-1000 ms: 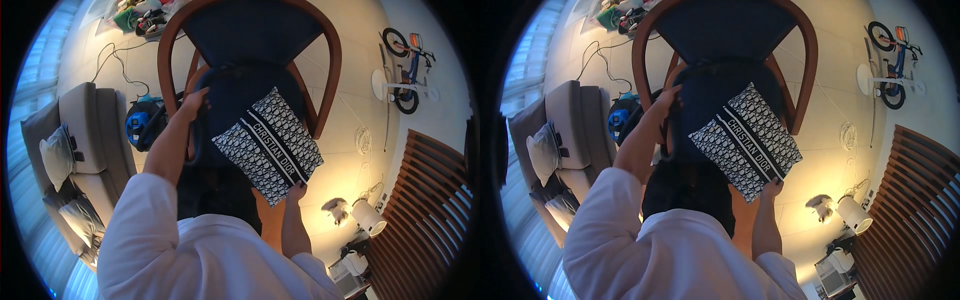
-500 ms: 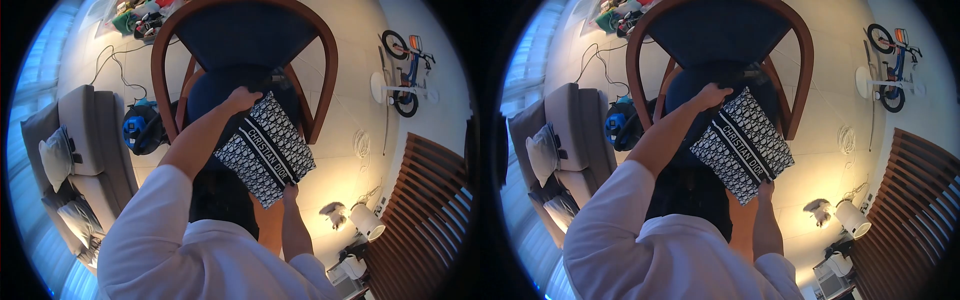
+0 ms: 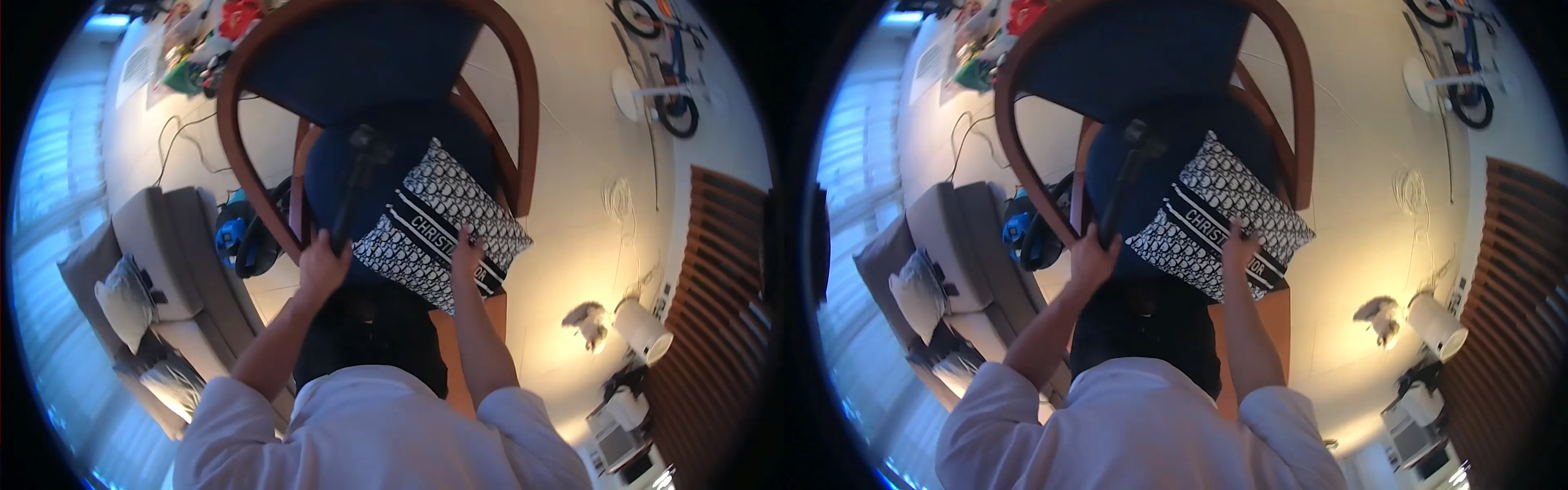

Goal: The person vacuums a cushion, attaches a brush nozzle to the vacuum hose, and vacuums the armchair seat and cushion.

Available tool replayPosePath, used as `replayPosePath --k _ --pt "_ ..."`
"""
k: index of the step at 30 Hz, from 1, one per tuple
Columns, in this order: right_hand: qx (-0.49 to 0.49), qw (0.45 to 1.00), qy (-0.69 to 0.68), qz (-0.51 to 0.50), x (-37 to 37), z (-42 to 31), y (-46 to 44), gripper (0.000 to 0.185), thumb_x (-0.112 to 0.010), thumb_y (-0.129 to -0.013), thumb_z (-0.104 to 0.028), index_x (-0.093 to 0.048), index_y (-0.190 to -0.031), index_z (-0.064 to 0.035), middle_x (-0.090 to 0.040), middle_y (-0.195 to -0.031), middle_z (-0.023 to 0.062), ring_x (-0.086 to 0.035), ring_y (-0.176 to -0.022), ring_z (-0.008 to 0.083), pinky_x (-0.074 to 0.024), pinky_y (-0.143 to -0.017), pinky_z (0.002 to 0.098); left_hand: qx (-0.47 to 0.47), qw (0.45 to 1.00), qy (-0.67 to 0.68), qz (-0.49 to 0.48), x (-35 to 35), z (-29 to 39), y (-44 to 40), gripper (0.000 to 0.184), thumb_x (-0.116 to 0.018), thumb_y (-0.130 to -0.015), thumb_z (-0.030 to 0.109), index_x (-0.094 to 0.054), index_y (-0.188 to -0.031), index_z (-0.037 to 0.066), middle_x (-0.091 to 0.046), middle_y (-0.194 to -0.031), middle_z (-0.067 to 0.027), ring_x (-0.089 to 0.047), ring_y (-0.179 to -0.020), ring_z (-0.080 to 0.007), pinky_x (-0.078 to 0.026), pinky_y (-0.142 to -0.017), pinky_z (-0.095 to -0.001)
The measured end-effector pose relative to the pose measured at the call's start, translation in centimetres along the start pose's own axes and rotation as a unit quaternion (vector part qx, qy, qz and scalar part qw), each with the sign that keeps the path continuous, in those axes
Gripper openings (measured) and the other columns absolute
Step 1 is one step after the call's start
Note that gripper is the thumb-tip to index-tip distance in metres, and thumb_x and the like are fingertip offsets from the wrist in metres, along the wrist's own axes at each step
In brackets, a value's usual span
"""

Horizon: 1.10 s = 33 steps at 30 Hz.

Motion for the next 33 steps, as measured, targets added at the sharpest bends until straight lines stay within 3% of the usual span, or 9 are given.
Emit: replayPosePath --k 5,6,11,13,19,21,23,27,33 --pt "-0.208 0.907 -0.295 -0.218 -4.8 -11.1 2.8 0.045 -0.069 -0.092 -0.038 -0.056 -0.112 -0.0002 -0.062 -0.091 0.0106 -0.062 -0.074 0.0219 -0.0551 -0.070 0.0369 -0.310 0.948 -0.065 0.006 -5.4 3.3 4.3 0.043 -0.080 -0.071 0.024 -0.055 -0.102 0.007 -0.066 -0.082 -0.0105 -0.067 -0.079 -0.0331 -0.054 -0.072 -0.0425" --pt "-0.238 0.833 -0.365 -0.341 -5.2 -11.6 2.9 0.026 -0.071 -0.091 -0.029 -0.062 -0.091 -0.0040 -0.060 -0.076 0.0053 -0.060 -0.064 0.0203 -0.0552 -0.066 0.0378 -0.301 0.952 -0.050 -0.012 -5.4 3.6 4.3 0.042 -0.079 -0.072 0.023 -0.056 -0.103 0.006 -0.067 -0.083 -0.0112 -0.067 -0.080 -0.0340 -0.054 -0.072 -0.0425" --pt "-0.189 0.737 -0.559 -0.331 -5.1 -14.0 1.8 0.011 -0.068 -0.084 -0.009 -0.058 -0.086 -0.0076 -0.056 -0.072 0.0014 -0.054 -0.058 0.0122 -0.0521 -0.059 0.0311 -0.189 0.964 0.024 -0.182 -4.2 5.8 2.2 0.037 -0.076 -0.079 0.017 -0.058 -0.108 0.003 -0.069 -0.082 -0.0094 -0.069 -0.076 -0.0277 -0.054 -0.071 -0.0382" --pt "-0.083 0.550 -0.755 -0.348 -4.1 -16.8 0.0 0.010 -0.066 -0.086 -0.013 -0.058 -0.086 -0.0084 -0.052 -0.068 0.0014 -0.052 -0.058 0.0128 -0.0531 -0.064 0.0301 -0.044 0.863 0.393 -0.315 -5.6 5.9 3.1 0.032 -0.074 -0.086 0.016 -0.059 -0.111 0.002 -0.068 -0.080 -0.0064 -0.068 -0.070 -0.0190 -0.053 -0.066 -0.0331" --pt "0.098 0.853 -0.490 -0.152 1.6 -20.7 -5.9 0.018 -0.062 -0.090 -0.027 -0.058 -0.092 -0.0101 -0.057 -0.075 0.0040 -0.061 -0.070 0.0228 -0.0540 -0.074 0.0416 -0.135 0.921 0.271 -0.247 -2.6 8.3 -5.2 0.030 -0.076 -0.087 0.019 -0.061 -0.106 0.002 -0.064 -0.078 -0.0020 -0.060 -0.071 -0.0101 -0.050 -0.067 -0.0277" --pt "0.079 0.735 -0.657 -0.147 6.5 -18.9 -13.3 0.020 -0.060 -0.093 -0.030 -0.057 -0.091 -0.0097 -0.059 -0.075 0.0058 -0.064 -0.076 0.0251 -0.0536 -0.081 0.0463 -0.131 0.875 0.366 -0.290 -2.2 6.7 -7.8 0.042 -0.078 -0.086 0.028 -0.063 -0.111 -0.002 -0.066 -0.079 -0.0033 -0.061 -0.073 -0.0101 -0.051 -0.067 -0.0282" --pt "0.124 0.784 -0.605 0.061 9.8 -23.3 -12.3 0.028 -0.059 -0.093 -0.034 -0.058 -0.091 -0.0055 -0.062 -0.078 0.0085 -0.065 -0.079 0.0274 -0.0542 -0.083 0.0443 -0.081 0.913 0.335 -0.217 -2.2 4.4 -9.8 0.046 -0.076 -0.086 0.034 -0.062 -0.110 -0.003 -0.068 -0.080 -0.0071 -0.065 -0.073 -0.0168 -0.052 -0.068 -0.0319" --pt "0.175 0.918 -0.323 0.152 7.3 -21.1 -15.5 0.055 -0.057 -0.094 -0.040 -0.056 -0.117 0.0104 -0.071 -0.097 0.0218 -0.065 -0.091 0.0273 -0.0508 -0.090 0.0407 -0.060 0.992 0.069 -0.089 -2.5 7.6 -14.9 0.062 -0.067 -0.088 0.055 -0.061 -0.108 -0.004 -0.071 -0.088 -0.0222 -0.070 -0.085 -0.0425 -0.054 -0.075 -0.0457" --pt "-0.016 0.819 -0.412 0.398 2.5 -22.0 -17.4 0.069 -0.058 -0.087 -0.050 -0.062 -0.104 0.0164 -0.067 -0.098 0.0311 -0.065 -0.088 0.0369 -0.0519 -0.083 0.0467 -0.126 0.990 -0.038 -0.047 -10.7 13.3 -23.6 0.067 -0.055 -0.093 0.057 -0.056 -0.116 -0.005 -0.068 -0.097 -0.0330 -0.065 -0.101 -0.0479 -0.053 -0.088 -0.0507"
Point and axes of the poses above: each hand's wrist, its own y-axis away from the middle knuckle, its own x-axis out of the back of the hand, z = x × y, the point moved 2 cm from there along -y, towards the middle knuckle
